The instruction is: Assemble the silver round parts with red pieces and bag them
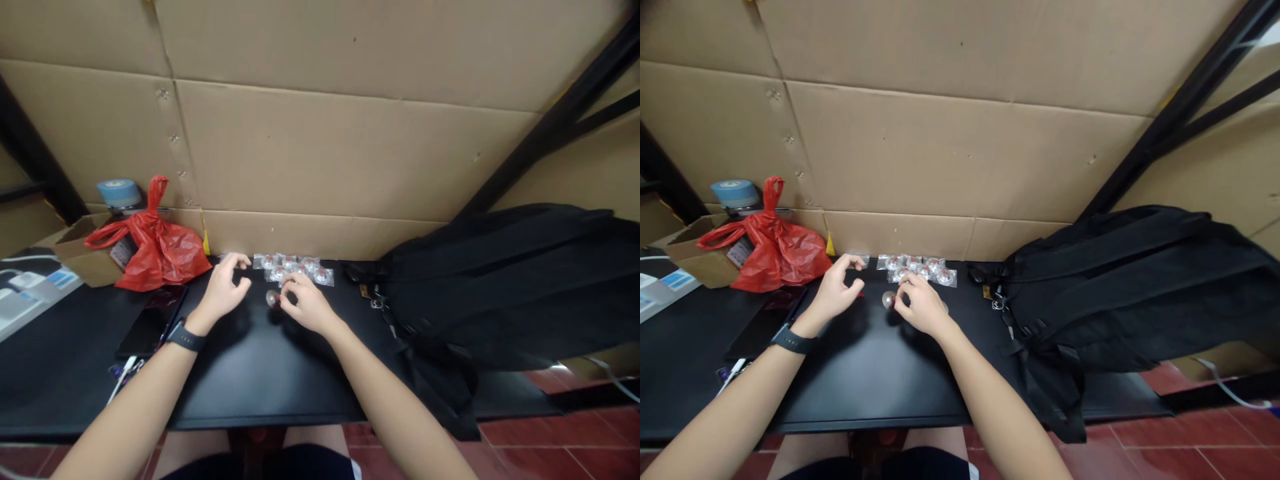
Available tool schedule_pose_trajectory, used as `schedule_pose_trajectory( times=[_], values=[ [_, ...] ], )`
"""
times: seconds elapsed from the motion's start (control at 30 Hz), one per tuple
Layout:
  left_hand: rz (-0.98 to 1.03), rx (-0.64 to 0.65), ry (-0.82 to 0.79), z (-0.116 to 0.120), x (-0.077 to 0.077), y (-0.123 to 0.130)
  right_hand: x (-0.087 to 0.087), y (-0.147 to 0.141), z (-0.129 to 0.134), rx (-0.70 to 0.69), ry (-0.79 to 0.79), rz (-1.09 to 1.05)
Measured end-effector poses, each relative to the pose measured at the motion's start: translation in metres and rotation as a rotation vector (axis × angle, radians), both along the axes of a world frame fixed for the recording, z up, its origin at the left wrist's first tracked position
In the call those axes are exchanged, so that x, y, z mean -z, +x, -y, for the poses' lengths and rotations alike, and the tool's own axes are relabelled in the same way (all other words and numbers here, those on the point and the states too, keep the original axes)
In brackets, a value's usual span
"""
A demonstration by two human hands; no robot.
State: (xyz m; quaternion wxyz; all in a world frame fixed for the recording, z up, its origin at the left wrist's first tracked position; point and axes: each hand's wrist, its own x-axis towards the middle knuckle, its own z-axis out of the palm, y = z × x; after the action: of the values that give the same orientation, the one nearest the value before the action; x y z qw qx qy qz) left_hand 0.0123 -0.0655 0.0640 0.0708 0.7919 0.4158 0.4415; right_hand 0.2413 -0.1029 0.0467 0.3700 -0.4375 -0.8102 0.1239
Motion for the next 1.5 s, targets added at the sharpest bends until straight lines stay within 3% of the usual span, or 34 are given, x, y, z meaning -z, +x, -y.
schedule_pose_trajectory(
  times=[0.1, 0.23, 0.33, 0.5, 0.7, 0.83, 1.0, 1.13, 1.3, 1.5],
  values=[
    [-0.273, -0.113, -0.082, -0.022, 0.008, -0.028, -0.002, 0.007, -0.002, 0.037, -0.036, 0.181],
    [-0.475, 0.082, -0.254, -0.039, 0.022, -0.051, -0.005, 0.015, -0.004, 0.027, -0.137, 0.251],
    [-0.499, 0.145, -0.275, -0.043, 0.030, -0.051, -0.004, 0.028, -0.008, 0.022, -0.209, 0.292],
    [-0.535, 0.072, -0.261, -0.041, 0.036, -0.041, -0.002, 0.063, -0.017, 0.126, -0.392, 0.426],
    [-0.456, 0.039, -0.241, -0.034, 0.030, -0.034, 0.000, 0.080, -0.025, 0.193, -0.521, 0.404],
    [-0.208, 0.077, -0.261, -0.024, 0.018, -0.023, -0.002, 0.077, -0.023, 0.177, -0.452, 0.320],
    [-0.017, 0.181, -0.320, -0.007, 0.006, -0.002, -0.011, 0.054, -0.017, 0.010, -0.094, 0.061],
    [0.078, 0.200, -0.330, 0.005, 0.005, 0.012, -0.014, 0.023, -0.008, -0.115, 0.072, -0.173],
    [0.164, 0.236, -0.341, 0.013, 0.005, 0.023, -0.008, -0.003, 0.000, -0.155, 0.087, -0.352],
    [0.181, 0.280, -0.330, 0.021, 0.001, 0.030, -0.003, -0.008, 0.003, -0.156, 0.042, -0.485]
  ],
)
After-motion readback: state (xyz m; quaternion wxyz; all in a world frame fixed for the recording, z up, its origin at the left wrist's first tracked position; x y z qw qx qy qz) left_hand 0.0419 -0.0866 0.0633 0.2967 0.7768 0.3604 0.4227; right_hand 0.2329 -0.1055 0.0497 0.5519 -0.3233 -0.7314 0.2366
